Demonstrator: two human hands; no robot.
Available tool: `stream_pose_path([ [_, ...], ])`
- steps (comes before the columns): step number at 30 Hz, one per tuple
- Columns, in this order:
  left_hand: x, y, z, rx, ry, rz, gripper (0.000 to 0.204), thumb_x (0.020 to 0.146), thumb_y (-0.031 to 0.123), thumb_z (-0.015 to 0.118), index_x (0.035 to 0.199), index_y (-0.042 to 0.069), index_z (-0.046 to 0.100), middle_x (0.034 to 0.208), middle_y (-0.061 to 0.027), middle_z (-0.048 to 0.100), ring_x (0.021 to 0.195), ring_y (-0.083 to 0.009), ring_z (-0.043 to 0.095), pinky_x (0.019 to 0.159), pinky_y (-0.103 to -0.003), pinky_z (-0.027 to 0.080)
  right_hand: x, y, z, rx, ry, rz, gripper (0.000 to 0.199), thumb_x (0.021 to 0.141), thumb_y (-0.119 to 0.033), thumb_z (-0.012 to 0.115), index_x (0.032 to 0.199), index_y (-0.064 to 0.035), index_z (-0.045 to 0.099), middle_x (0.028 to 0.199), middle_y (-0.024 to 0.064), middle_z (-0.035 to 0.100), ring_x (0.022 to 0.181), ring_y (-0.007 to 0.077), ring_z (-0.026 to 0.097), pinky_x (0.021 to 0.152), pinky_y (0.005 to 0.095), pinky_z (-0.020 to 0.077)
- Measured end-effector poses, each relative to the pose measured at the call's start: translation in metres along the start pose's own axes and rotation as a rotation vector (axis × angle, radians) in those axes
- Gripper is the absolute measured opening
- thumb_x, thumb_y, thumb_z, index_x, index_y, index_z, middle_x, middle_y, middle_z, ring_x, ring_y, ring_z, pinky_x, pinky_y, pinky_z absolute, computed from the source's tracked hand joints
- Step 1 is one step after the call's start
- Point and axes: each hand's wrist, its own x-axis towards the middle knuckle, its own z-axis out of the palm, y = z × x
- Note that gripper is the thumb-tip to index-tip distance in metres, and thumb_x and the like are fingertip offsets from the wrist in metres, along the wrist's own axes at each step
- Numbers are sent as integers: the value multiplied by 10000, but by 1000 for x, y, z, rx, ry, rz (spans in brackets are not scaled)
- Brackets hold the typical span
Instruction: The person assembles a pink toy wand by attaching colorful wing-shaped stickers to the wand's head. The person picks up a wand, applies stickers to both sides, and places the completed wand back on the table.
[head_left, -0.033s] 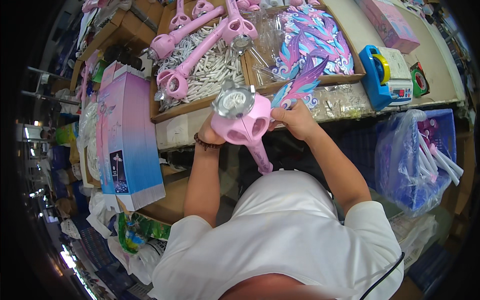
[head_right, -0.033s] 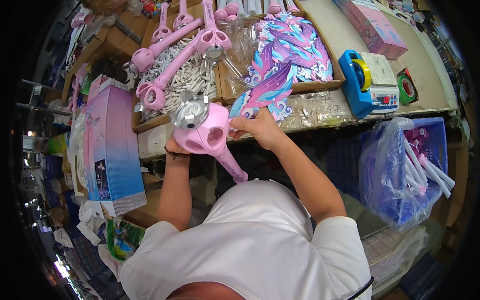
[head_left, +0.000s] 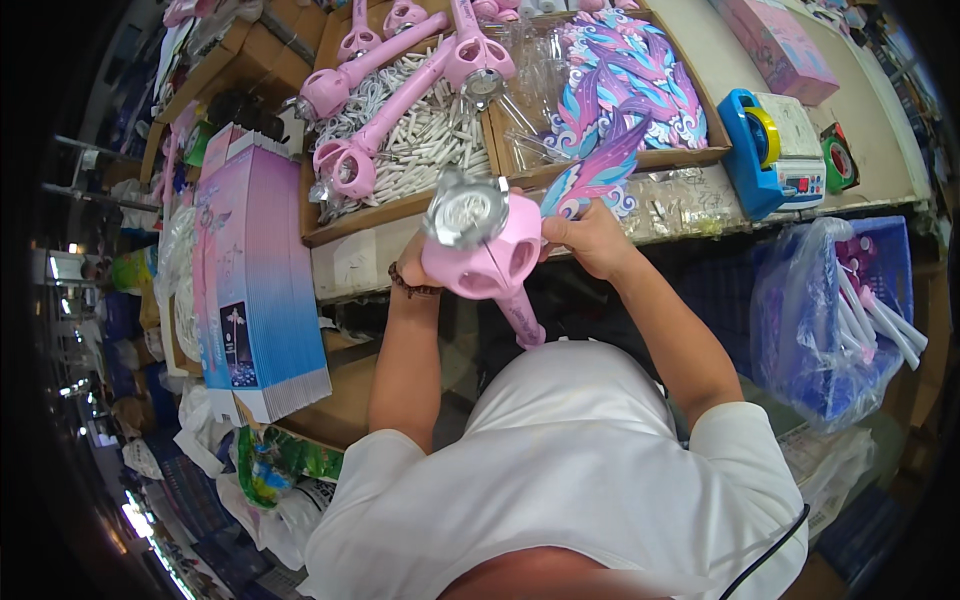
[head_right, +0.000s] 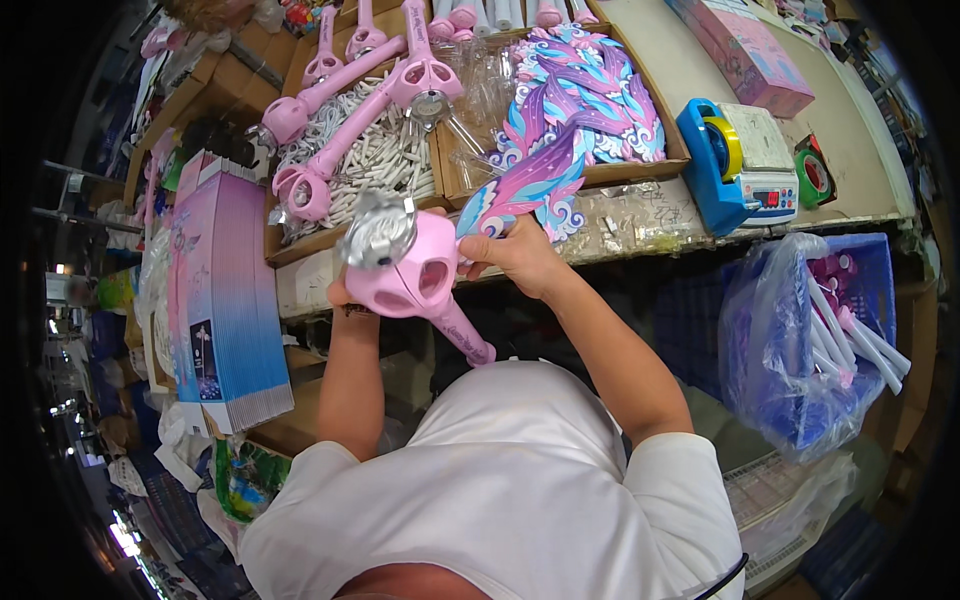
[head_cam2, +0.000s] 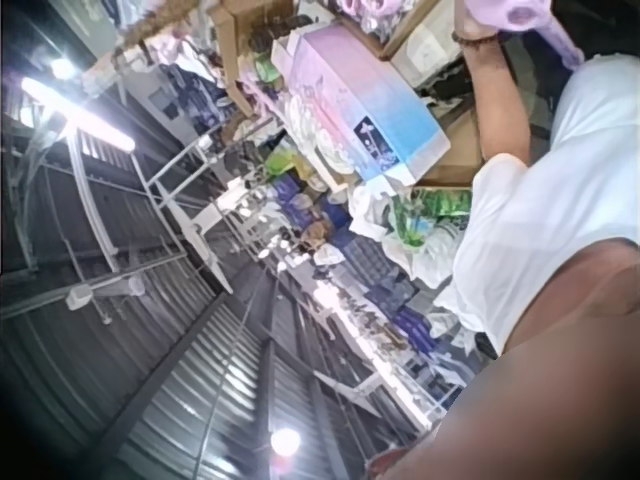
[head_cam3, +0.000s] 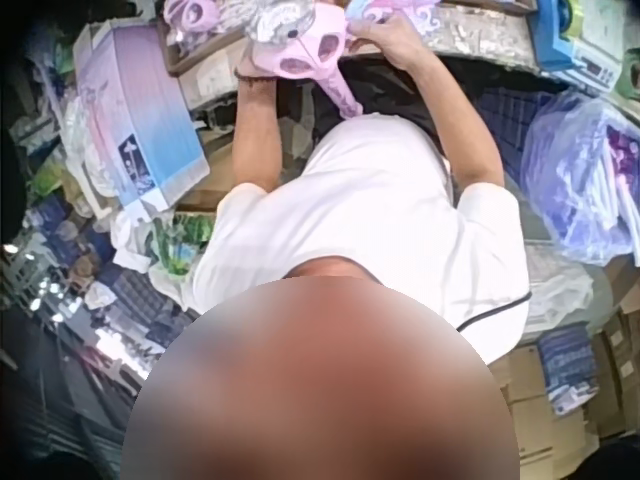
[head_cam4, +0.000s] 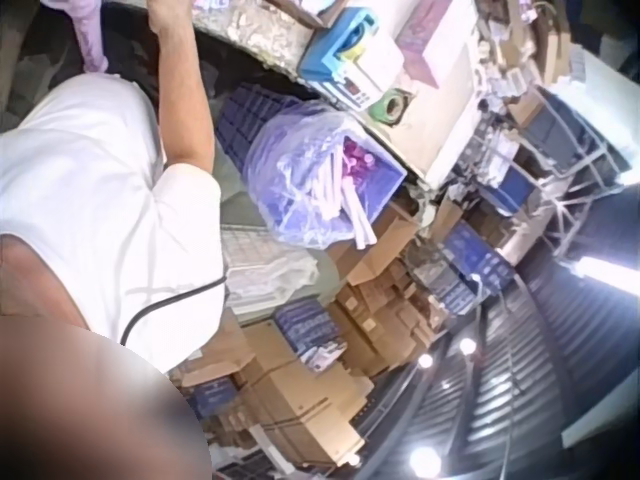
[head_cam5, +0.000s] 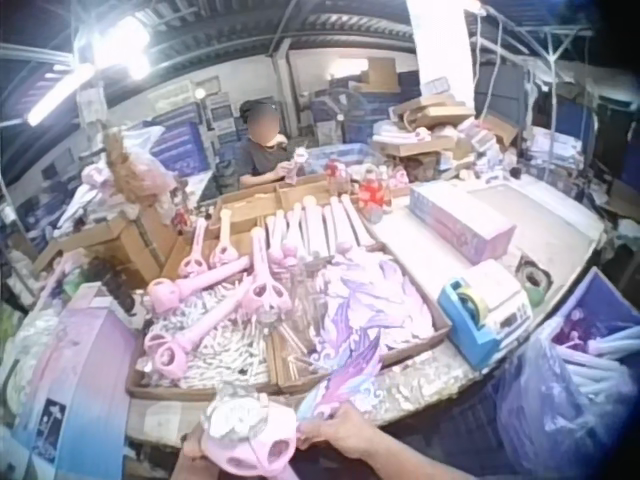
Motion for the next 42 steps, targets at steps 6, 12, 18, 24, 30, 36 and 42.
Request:
stream_pose_path([
  [6, -4, -12, -15, -89, 14, 54, 1314, 416, 633, 846, 1422, 8, 276, 1367, -308, 384, 1193, -372, 505, 982, -473, 454, 4, 5, 4, -83, 62, -81, 255, 809, -267, 745, 899, -55, 636, 787, 29, 645, 689, 133, 618, 546, 272, 512],
  [12, 11, -10, 20, -231, -80, -9, 1345, 392, 691, 818, 1361, -85, 299, 1239, -278, 490, 1046, -356, 592, 844, -440, 535, 5, -4, 3, -158, 35, 3, 243, 812, -251, 744, 894, -52, 632, 761, 24, 639, 658, 121, 607, 514, 258, 497],
  [18, 11, -21, 10, -230, -134, 95, 1358, 396, 767, 764, 1318, -126, 320, 1076, -235, 586, 856, -323, 660, 709, -382, 580, 2, -6, 7, -211, 69, -16, 243, 811, -250, 746, 873, -40, 642, 744, 27, 635, 641, 120, 605, 520, 256, 502],
  [24, 3, -24, 17, -216, 59, 109, 1355, 395, 756, 775, 1322, -122, 320, 1143, -240, 545, 897, -313, 645, 725, -393, 580, 1, 16, 4, -36, 100, -26, 259, 800, -272, 755, 876, -46, 655, 745, 30, 640, 640, 128, 614, 549, 270, 522],
  [30, -6, -31, 13, -314, -17, 163, 1276, 441, 695, 805, 1377, -19, 314, 1264, -249, 465, 1004, -343, 598, 769, -466, 561, -3, -1, -13, -352, 75, 36, 204, 812, -219, 722, 852, -23, 679, 767, 62, 667, 669, 140, 637, 609, 297, 523],
  [36, -23, -27, -23, -324, 90, 273, 1192, 505, 724, 749, 1381, 27, 340, 1341, -225, 418, 907, -424, 619, 728, -554, 535, -13, -19, -68, -228, 366, 39, 215, 860, -222, 656, 814, -12, 664, 677, 32, 613, 577, 113, 576, 492, 251, 460],
  [42, -22, -39, -52, -222, 151, 246, 1202, 509, 814, 659, 1372, 35, 355, 1310, -212, 460, 925, -406, 619, 732, -538, 535, -24, -24, -94, -349, 605, 155, 203, 811, -192, 712, 882, -35, 604, 648, 24, 576, 502, 93, 524, 442, 247, 429],
])
